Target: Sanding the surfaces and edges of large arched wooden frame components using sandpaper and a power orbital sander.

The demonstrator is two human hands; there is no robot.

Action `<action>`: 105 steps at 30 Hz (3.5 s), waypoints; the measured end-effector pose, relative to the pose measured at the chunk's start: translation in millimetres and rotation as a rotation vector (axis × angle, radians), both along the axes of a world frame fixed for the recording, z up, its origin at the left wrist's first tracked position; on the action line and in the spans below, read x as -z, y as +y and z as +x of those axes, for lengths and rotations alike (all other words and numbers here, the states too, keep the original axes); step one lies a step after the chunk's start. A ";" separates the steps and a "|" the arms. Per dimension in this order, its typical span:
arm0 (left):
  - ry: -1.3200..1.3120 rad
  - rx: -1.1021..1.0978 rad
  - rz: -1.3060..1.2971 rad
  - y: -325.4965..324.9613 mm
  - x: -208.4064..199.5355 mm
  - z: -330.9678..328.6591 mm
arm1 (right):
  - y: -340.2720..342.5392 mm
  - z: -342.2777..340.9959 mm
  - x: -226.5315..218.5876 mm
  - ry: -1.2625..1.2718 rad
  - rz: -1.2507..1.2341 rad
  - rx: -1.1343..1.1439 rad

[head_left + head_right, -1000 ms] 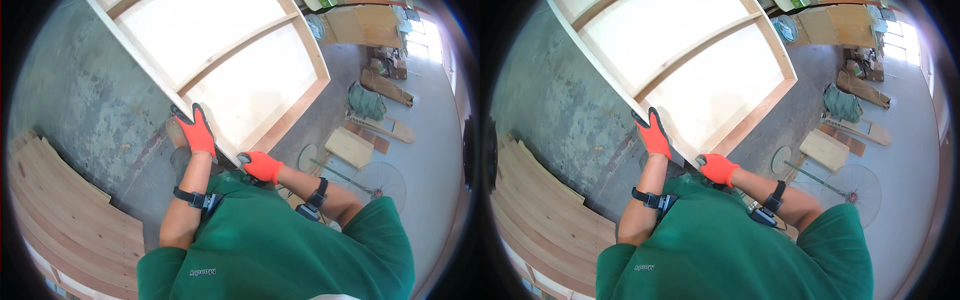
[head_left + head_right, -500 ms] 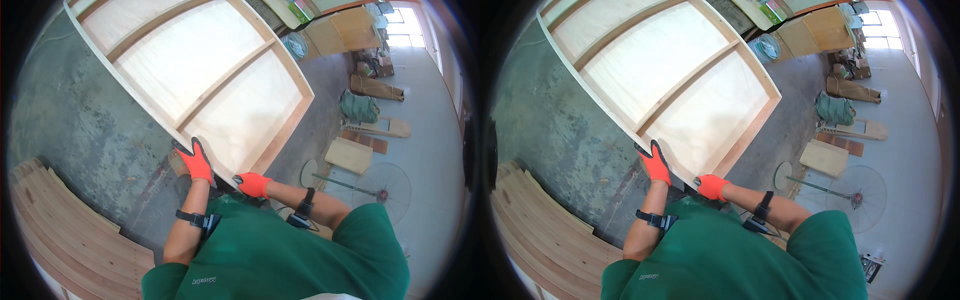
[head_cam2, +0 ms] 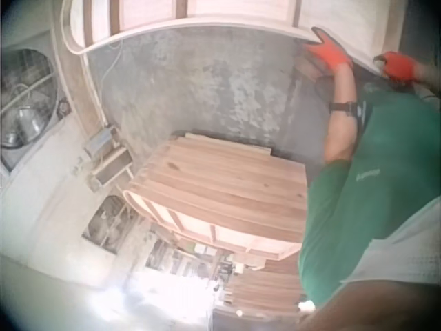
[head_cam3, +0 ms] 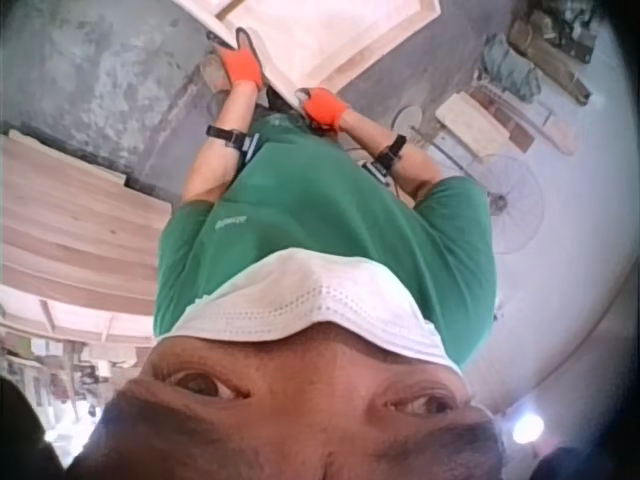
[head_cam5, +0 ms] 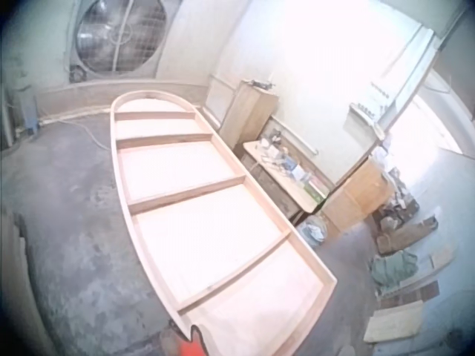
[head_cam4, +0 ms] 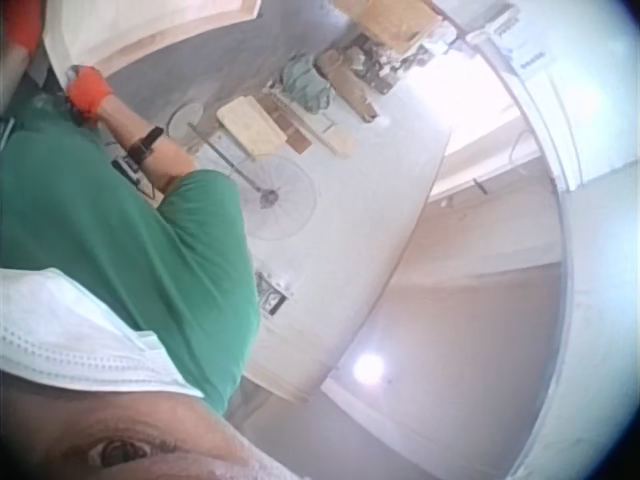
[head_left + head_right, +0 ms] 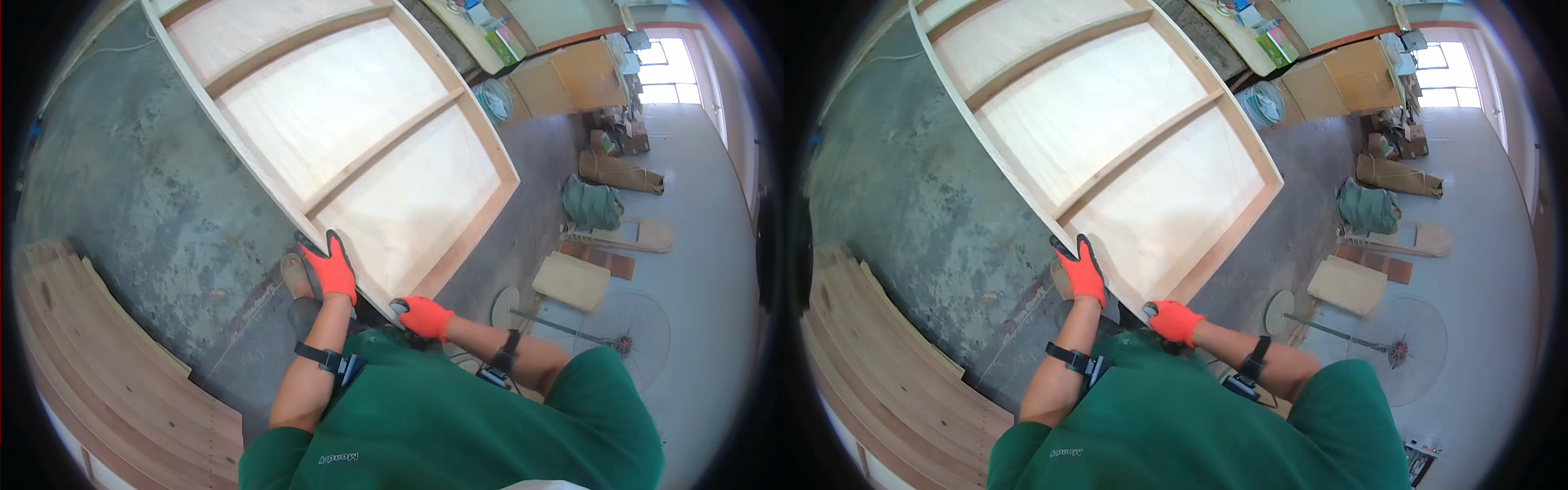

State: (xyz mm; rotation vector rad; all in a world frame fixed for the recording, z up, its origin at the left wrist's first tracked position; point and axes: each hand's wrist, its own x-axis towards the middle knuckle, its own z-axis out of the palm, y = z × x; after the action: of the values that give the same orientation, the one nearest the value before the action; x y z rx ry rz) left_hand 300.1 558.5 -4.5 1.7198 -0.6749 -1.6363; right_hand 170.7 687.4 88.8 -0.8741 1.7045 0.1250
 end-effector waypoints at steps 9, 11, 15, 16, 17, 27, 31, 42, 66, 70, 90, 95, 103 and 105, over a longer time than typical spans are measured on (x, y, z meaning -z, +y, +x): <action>-0.012 -0.024 0.022 0.9 -1.4 -0.4 | -2.4 11.3 -22.1 0.018 -0.039 0.075; -0.012 -0.047 0.028 1.5 3.7 -0.2 | -6.6 11.6 5.6 0.023 -0.036 0.006; 0.010 -0.002 0.026 3.1 -7.7 9.0 | -10.3 10.1 -8.5 -0.051 0.067 -0.004; -0.022 0.046 0.048 -4.5 -22.5 8.2 | 18.0 3.3 2.3 0.058 -0.232 -0.064; -0.031 0.054 0.032 -9.5 -33.3 6.6 | 10.9 0.5 -8.6 0.033 -0.120 -0.008; 0.008 0.035 0.140 -5.9 -30.1 3.3 | -0.5 4.0 -22.5 -0.022 -0.109 -0.037; -0.041 0.031 0.093 -1.7 -15.7 4.3 | -10.1 8.2 -3.9 -0.094 0.097 0.214; -0.078 -0.040 -0.014 -0.4 6.6 1.0 | -2.8 13.3 -5.5 -0.058 0.040 0.195; 0.093 -0.187 -0.182 -4.4 16.9 2.2 | -53.8 -95.6 -22.7 -0.262 -0.246 -0.201; 0.265 -0.231 -0.128 -5.9 -9.4 -3.4 | -70.8 -122.7 -0.8 -0.247 -0.350 -0.635; 0.099 -0.334 0.190 129.5 -3.7 -30.7 | -76.0 -85.3 75.3 -0.526 -0.562 -1.517; 0.183 -0.383 0.177 139.6 17.3 -28.6 | -74.7 -63.9 69.2 -0.426 -0.494 -1.628; 0.017 -0.278 0.082 134.3 7.8 -32.7 | -68.2 -59.5 81.1 -0.610 -0.523 -1.532; -0.020 -0.265 0.064 124.4 -6.2 -40.3 | -76.2 -63.2 73.5 -0.660 -0.459 -1.500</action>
State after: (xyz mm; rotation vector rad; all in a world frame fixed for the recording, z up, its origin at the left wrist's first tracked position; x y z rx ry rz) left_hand 259.7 682.9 1.7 1.7883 -0.3878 -1.4714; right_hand 107.5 611.3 15.2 -2.0984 0.1857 0.3880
